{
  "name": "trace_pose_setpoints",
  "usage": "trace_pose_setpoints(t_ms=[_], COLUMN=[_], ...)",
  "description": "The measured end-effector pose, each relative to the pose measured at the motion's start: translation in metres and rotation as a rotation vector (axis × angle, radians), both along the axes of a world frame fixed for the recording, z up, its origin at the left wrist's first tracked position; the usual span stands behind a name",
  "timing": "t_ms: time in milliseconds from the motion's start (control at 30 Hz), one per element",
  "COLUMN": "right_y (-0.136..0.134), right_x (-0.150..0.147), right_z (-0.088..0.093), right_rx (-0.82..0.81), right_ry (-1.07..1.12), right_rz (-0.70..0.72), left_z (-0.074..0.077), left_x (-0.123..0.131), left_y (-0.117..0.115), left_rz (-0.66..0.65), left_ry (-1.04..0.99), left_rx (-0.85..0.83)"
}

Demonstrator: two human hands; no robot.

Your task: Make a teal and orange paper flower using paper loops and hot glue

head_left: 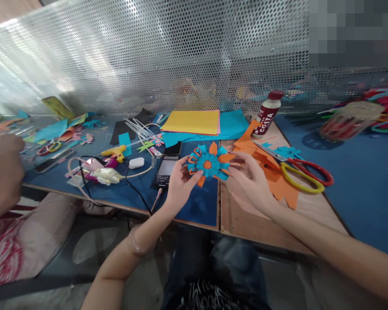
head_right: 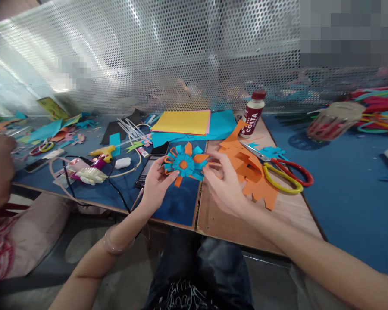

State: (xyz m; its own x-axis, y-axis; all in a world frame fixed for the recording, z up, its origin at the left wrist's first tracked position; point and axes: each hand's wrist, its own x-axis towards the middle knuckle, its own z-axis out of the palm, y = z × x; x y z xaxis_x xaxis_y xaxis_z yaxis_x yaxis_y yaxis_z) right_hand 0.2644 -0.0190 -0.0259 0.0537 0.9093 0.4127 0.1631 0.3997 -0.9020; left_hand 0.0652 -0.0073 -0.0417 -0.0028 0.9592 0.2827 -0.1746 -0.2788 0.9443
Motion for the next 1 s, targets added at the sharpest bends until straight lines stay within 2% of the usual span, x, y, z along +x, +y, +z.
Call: trace_pose_setpoints(t_ms=[133, 233, 733, 1000], right_y=[0.002, 0.004, 0.001, 0.006], right_x=[-0.004, -0.008, -0.008, -0.008], right_z=[0.006, 0.008, 0.011, 0.01], right_rx=[-0.255, -0.36, -0.265, -0.4], right_ry=[0.205, 0.239, 0.265, 0.317], right_rz=[0.147, 0.206, 0.126, 0.198], left_z=[-0.002, -0.002, -0.003, -0.004], left_x=[-0.001, 0.0, 0.002, 0.0], left_y=[0.001, -0.001, -0.006, -0.003], left_rz=[-0.055, -0.094, -0.096, -0.117], left_ry=[-0.008, 0.01, 0.092, 0.039], left_rx=[0.003, 0.015, 0.046, 0.015])
